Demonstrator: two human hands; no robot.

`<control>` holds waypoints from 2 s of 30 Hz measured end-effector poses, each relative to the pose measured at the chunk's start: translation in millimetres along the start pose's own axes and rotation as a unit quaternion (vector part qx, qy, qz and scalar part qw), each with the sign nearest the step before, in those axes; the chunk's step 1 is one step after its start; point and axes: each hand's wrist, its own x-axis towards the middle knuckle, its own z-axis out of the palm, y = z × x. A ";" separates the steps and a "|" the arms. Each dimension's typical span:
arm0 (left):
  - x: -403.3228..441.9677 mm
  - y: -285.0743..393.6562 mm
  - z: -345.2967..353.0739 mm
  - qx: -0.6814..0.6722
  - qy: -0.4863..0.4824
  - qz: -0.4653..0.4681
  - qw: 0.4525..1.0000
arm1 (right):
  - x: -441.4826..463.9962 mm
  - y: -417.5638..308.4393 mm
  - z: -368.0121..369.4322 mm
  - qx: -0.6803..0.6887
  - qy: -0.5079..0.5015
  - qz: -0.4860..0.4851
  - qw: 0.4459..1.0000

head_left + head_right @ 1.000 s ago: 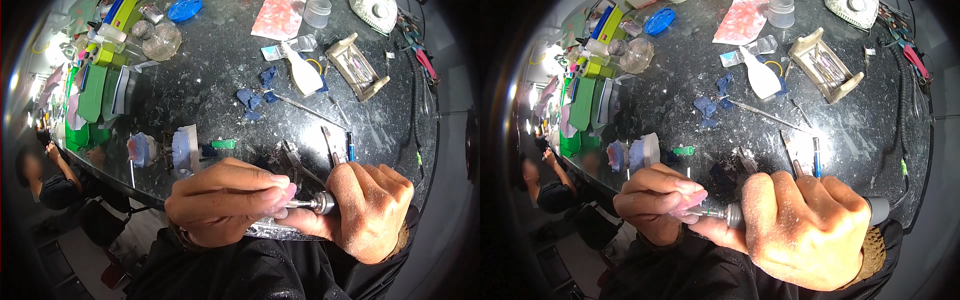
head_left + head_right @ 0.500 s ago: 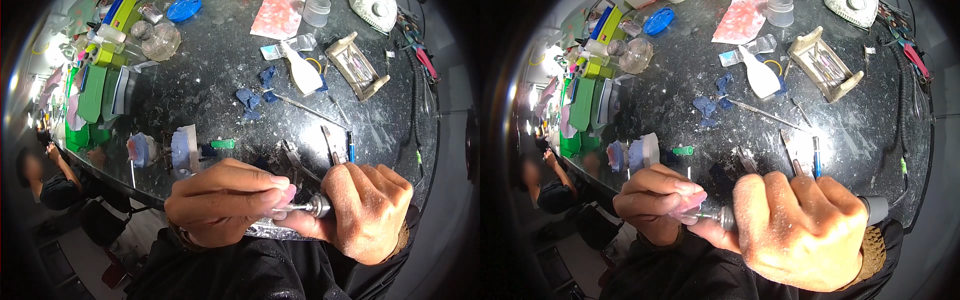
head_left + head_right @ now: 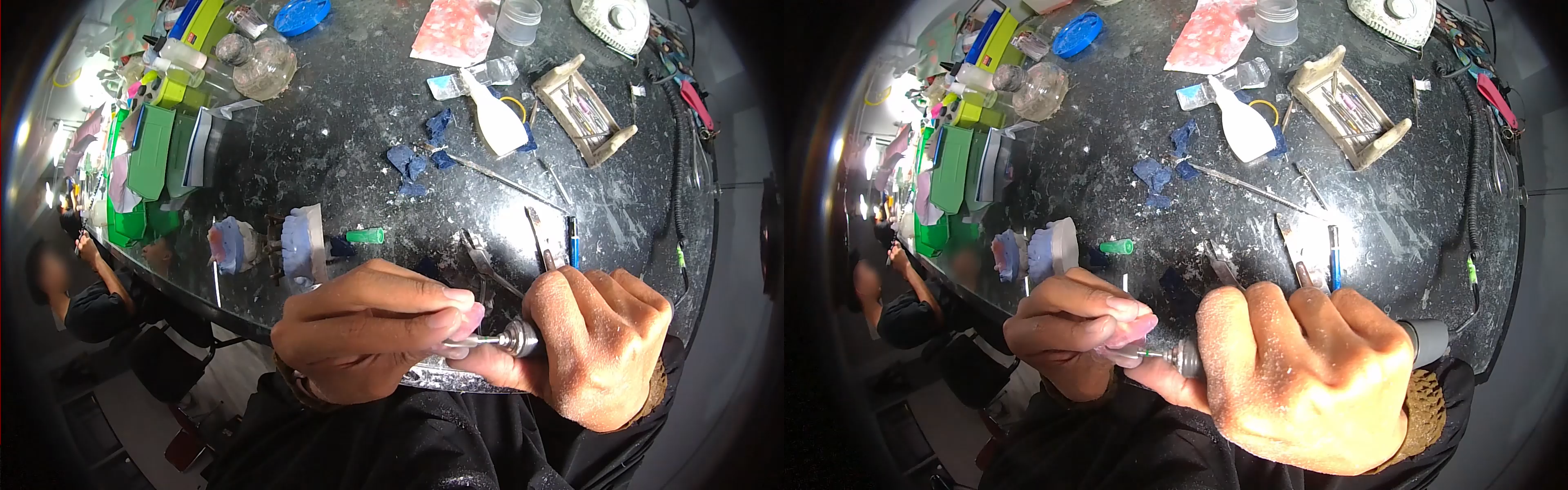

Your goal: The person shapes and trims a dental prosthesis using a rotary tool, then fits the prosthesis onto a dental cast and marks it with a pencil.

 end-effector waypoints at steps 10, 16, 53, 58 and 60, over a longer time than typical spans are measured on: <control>0.4 1.1 1.0 0.026 -0.010 0.003 1.000 | 0.0 1.1 -1.3 -0.004 -0.006 -0.005 1.000; -1.6 0.2 1.4 0.001 0.008 -0.008 1.000 | 0.5 1.2 0.8 -0.001 0.017 -0.022 1.000; -1.3 2.9 -2.1 -0.217 0.003 -0.089 0.972 | 7.3 11.4 -14.6 0.329 0.002 0.089 0.940; -1.7 4.6 3.0 -0.215 0.030 -0.101 0.971 | 8.3 6.6 -9.7 0.413 -0.037 0.086 0.906; -1.2 0.7 -0.3 -0.177 0.010 -0.064 0.982 | 8.8 7.7 -18.4 0.397 -0.073 0.114 0.908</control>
